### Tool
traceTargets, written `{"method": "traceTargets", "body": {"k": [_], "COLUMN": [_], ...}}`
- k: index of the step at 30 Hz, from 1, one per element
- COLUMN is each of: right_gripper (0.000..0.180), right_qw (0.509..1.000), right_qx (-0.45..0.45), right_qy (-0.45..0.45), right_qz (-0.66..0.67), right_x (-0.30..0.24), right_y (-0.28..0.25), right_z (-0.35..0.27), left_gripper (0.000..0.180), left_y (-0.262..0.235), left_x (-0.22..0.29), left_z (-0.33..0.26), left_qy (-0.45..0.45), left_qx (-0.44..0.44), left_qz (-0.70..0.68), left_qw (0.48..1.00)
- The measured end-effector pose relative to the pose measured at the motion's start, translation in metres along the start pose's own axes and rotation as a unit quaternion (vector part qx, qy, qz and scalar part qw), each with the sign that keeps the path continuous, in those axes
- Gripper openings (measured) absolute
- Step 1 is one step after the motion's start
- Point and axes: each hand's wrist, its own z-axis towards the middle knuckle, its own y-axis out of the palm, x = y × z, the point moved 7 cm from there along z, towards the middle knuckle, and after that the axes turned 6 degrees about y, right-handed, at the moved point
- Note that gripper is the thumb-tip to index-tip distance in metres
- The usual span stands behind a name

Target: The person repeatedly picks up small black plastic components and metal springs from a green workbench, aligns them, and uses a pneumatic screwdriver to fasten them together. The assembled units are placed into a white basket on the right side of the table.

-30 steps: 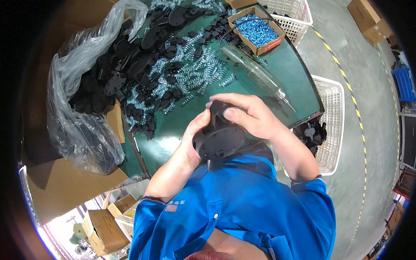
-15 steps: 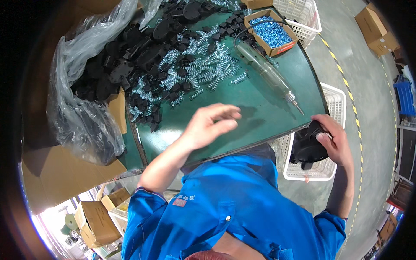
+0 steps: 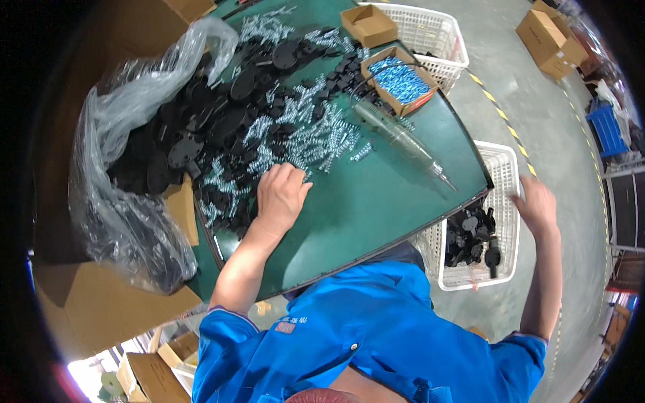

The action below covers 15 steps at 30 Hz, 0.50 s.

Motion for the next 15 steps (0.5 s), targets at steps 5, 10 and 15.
{"method": "traceTargets", "body": {"k": [5,10,15], "right_gripper": [0.010,0.013,0.019], "right_qw": [0.936,0.962,0.953], "right_qx": [0.172,0.186,0.132], "right_qy": [-0.255,-0.198,-0.264], "right_qz": [0.172,0.007,0.066], "right_x": [-0.182,-0.272,-0.272], "right_y": [-0.095,-0.031,-0.017], "right_z": [0.079,0.193,0.201], "left_gripper": [0.009,0.010,0.030], "left_y": [0.014,-0.018,-0.041], "left_x": [0.013,0.010,0.003], "left_z": [-0.002,-0.018,-0.050], "left_qy": [0.080,0.019,-0.055], "left_qx": [-0.017,-0.017,0.011], "left_qz": [0.017,-0.022,-0.078], "left_qw": [0.997,0.999,0.995]}}
